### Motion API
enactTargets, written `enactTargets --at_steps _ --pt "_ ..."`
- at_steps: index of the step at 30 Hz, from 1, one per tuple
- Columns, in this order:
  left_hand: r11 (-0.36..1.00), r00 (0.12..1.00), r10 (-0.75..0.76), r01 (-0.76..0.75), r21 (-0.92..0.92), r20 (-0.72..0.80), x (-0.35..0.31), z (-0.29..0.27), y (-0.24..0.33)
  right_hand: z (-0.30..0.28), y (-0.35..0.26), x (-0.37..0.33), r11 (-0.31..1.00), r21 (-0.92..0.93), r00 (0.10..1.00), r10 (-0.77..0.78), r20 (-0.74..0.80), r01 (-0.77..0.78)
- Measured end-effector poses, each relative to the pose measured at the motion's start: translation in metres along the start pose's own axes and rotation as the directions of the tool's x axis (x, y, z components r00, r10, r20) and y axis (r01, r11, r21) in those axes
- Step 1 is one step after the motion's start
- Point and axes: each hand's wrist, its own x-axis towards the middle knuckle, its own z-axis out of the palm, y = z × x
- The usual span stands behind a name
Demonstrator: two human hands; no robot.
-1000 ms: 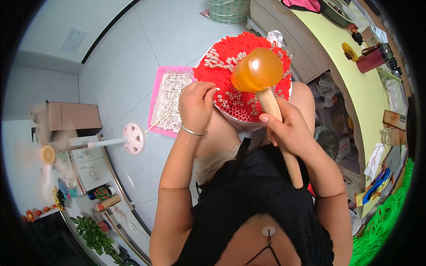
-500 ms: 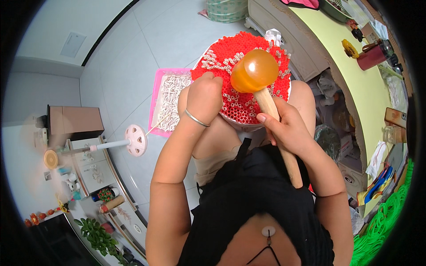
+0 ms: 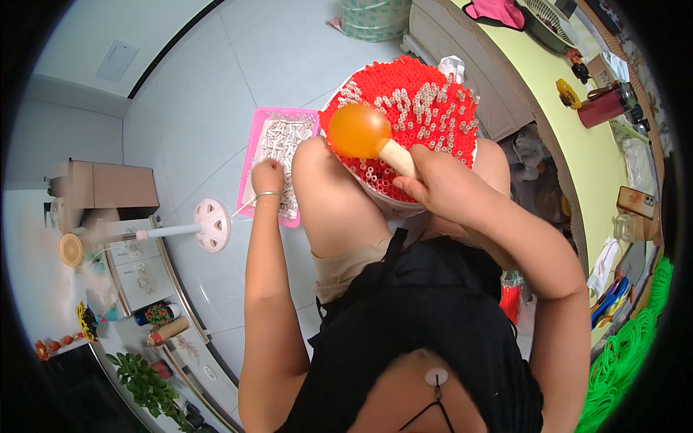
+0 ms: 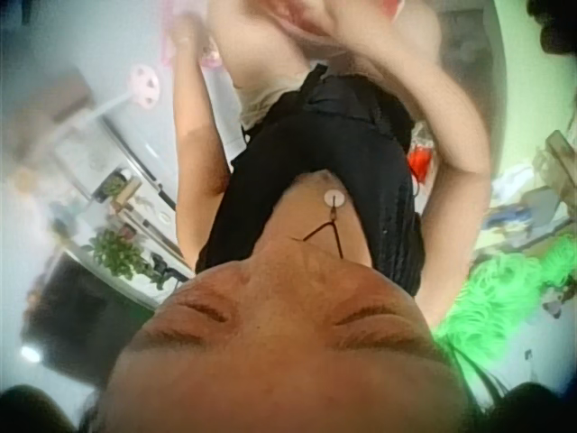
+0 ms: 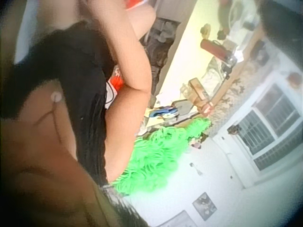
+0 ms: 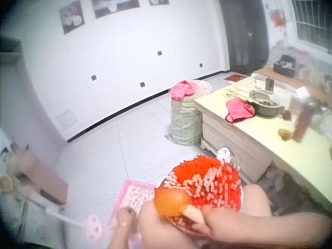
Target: The person picks up a small white object by hand and places it onto a red circular base filled with similar items, then taps the base with a yellow mallet.
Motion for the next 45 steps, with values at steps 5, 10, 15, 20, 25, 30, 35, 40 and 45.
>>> enactTargets --at_steps 5,10,15,20,25,30,35,40,45 --pt "0.998 0.954 -0.022 0.005 0.055 0.3 -0.026 0.061 -0.031 -0.027 -0.032 -0.012 0.988 0.15 0.996 0.042 -0.075 -0.03" --pt "0.997 0.965 -0.009 -0.011 0.074 0.261 -0.028 0.077 -0.031 -0.034 -0.032 -0.023 0.975 0.223 0.994 0.043 -0.102 -0.019" --pt "0.998 0.99 -0.062 0.062 0.006 0.125 -0.021 0.07 -0.037 -0.027 -0.021 -0.03 0.803 0.558 0.969 0.249 0.007 -0.21" --pt "0.426 0.983 -0.171 0.014 -0.904 -0.066 -0.02 -0.052 0.072 -0.014 0.011 -0.034 0.719 0.682 0.96 0.266 -0.093 -0.133" --pt "0.293 0.97 0.228 0.019 -0.956 0.089 -0.049 -0.134 0.191 -0.02 0.015 -0.032 0.616 0.772 0.956 0.29 -0.038 -0.156" --pt "0.555 0.923 0.384 -0.254 -0.792 -0.027 -0.044 -0.107 0.218 -0.019 0.023 -0.037 0.595 0.793 0.955 0.289 -0.062 -0.128" --pt "0.583 0.912 0.409 -0.295 -0.757 -0.039 -0.044 -0.106 0.226 -0.019 0.03 -0.043 0.569 0.813 0.951 0.301 -0.063 -0.126" --pt "0.62 0.873 0.47 -0.43 -0.656 -0.128 -0.047 -0.107 0.231 -0.012 0.035 -0.043 0.571 0.81 0.959 0.281 -0.042 -0.132" --pt "0.643 0.775 0.581 -0.624 -0.445 -0.247 -0.051 -0.11 0.233 -0.007 0.029 -0.041 0.607 0.781 0.968 0.252 -0.014 -0.147"
